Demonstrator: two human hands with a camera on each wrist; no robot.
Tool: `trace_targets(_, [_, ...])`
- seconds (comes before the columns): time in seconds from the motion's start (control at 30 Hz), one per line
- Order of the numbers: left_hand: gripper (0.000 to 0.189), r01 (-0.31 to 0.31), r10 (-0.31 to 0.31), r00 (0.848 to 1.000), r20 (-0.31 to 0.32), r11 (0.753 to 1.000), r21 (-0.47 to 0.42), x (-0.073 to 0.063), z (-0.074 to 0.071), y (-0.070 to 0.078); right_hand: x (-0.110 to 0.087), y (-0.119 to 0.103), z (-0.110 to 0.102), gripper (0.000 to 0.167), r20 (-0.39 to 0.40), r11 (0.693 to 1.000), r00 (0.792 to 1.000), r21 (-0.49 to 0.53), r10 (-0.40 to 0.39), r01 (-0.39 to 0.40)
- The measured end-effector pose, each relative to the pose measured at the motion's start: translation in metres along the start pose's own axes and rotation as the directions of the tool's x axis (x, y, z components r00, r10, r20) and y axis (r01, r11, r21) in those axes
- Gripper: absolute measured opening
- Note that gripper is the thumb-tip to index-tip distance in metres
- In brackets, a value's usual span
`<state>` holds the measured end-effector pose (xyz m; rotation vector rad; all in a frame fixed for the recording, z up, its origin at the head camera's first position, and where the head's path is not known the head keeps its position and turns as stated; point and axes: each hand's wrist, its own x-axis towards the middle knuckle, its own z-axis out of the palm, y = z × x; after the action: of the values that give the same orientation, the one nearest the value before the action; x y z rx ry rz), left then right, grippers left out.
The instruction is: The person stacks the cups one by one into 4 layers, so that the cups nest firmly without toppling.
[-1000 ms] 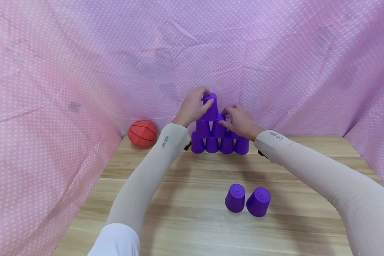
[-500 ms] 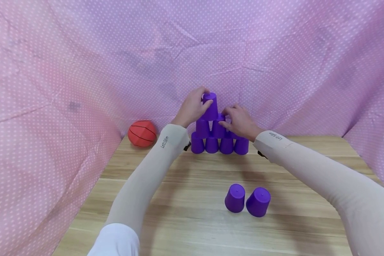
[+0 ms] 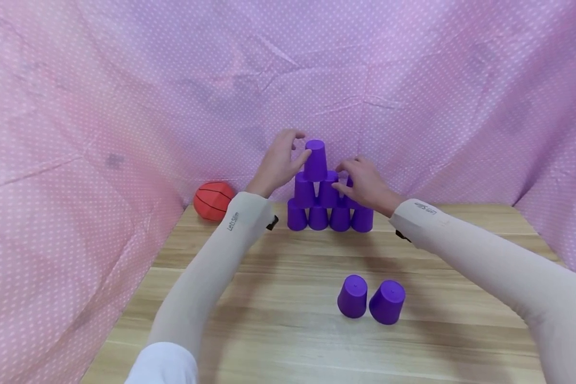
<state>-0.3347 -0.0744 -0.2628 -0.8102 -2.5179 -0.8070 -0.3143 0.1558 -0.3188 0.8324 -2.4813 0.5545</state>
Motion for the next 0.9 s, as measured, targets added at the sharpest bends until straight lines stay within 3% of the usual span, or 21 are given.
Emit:
trace_targets(0.3, [0.036, -0.152, 0.152, 0.988, 0.009, 0.988, -0.035, -0.026, -0.004, 0.013, -0.021, -0.007, -0.019, 0.03, -0.037, 0.998, 0.998, 0.039, -0.041, 0.043])
trace_targets(0.47, [0.034, -0.242, 0.243, 0.97, 0.03, 0.97, -0.019, -0.042, -0.001, 0.025, -0.035, -0.011, -0.025, 0.03, -0.066, 0.99, 0.988, 0.007, -0.139, 0.14])
trace_targets(0.67, [0.033, -0.346, 0.344, 0.936, 0.07, 0.938, 0.025, -0.063, 0.008, 0.038, -0.055, -0.023, -0.031, 0.034, -0.052, 0.977, 0.976, 0.008, -0.212, 0.213])
trace_targets(0.9, [0.033, -0.401, 0.399, 0.911, 0.102, 0.916, 0.0, -0.092, 0.02, 0.044, -0.081, -0.035, -0.037, 0.036, -0.058, 0.961, 0.961, 0.035, -0.271, 0.273])
